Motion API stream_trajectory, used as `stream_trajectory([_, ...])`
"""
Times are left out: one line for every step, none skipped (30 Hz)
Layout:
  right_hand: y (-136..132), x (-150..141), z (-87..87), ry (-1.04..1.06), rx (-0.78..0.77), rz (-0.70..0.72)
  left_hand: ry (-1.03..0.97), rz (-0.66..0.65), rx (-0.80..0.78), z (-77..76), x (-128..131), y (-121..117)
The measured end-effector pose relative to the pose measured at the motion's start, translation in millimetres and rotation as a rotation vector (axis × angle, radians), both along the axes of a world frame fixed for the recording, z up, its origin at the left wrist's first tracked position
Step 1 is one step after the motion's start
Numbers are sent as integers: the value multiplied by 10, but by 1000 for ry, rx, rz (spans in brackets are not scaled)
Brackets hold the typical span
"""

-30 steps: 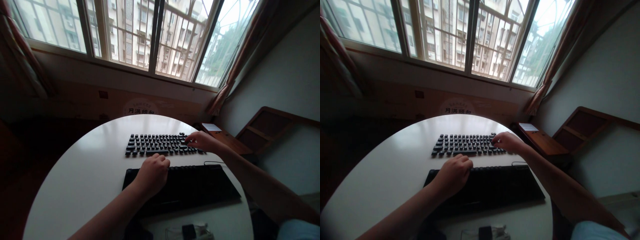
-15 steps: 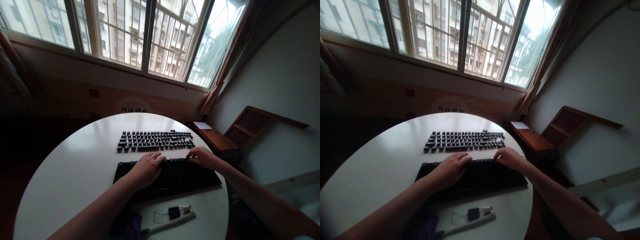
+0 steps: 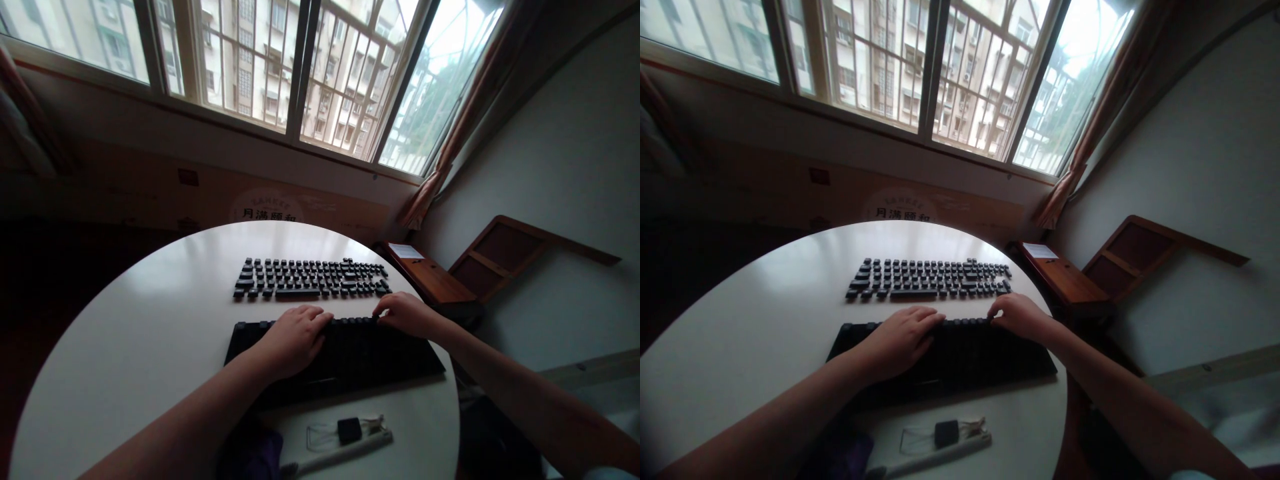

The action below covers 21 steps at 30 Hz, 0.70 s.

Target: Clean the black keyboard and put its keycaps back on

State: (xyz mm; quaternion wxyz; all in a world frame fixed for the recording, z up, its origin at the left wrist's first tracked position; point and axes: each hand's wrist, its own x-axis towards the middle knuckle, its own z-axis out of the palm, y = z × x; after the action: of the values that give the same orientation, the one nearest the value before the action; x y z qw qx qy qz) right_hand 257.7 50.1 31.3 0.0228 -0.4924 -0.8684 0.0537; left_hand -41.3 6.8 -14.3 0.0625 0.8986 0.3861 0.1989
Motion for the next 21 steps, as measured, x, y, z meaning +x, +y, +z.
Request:
stream_trajectory([-5, -5, 7, -23, -3, -2, 1, 1, -4, 5, 2, -2])
stream_trajectory([-11, -13, 14, -50, 0, -4, 2, 2, -8, 9, 4, -3])
stream_trajectory([-20, -25, 21, -79, 8, -5, 2, 2, -11, 12, 6, -5])
stream_trajectory([-28, -40, 28, -109, 18, -6, 2, 3, -14, 14, 9, -6])
stream_trajectory([-35, -58, 37, -140, 28, -7, 4, 3, -17, 14, 12, -7])
stream_trajectory([-40, -77, 45, -169, 35, -9, 7, 4, -19, 11, 14, -6])
stream_trajectory([-43, -97, 53, -192, 40, -10, 10, 5, -19, 7, 16, -6])
stream_trajectory([-43, -119, 60, -213, 43, -10, 12, 7, -18, 2, 17, -5])
stream_trajectory([-41, -141, 64, -231, 43, -11, 12, 8, -16, -2, 17, -4])
stream_trajectory([-37, -162, 66, -246, 41, -12, 12, 9, -15, -5, 17, -3])
stream_trajectory([-31, -181, 65, -257, 39, -9, 11, 10, -14, -7, 17, -4])
stream_trajectory([-25, -196, 62, -266, 39, -5, 10, 10, -14, -6, 16, -5])
stream_trajectory([-19, -205, 58, -272, 41, 0, 9, 10, -15, -4, 15, -6])
stream_trajectory([-12, -206, 56, -275, 43, 4, 8, 9, -17, 0, 13, -8])
stream_trajectory([-4, -198, 57, -271, 45, 6, 6, 8, -19, 4, 12, -10])
stream_trajectory([4, -183, 65, -260, 41, 5, 3, 8, -20, 8, 10, -12])
stream_trajectory([13, -162, 79, -244, 29, 2, -1, 8, -21, 11, 9, -14])
stream_trajectory([23, -137, 99, -219, 13, -3, -2, 8, -23, 12, 7, -15])
stream_trajectory([32, -112, 125, -191, -3, -9, -3, 9, -24, 13, 6, -16])
stream_trajectory([41, -90, 152, -162, -15, -18, -4, 8, -26, 13, 6, -16])
stream_trajectory([48, -75, 177, -138, -19, -32, -5, 7, -27, 13, 5, -16])
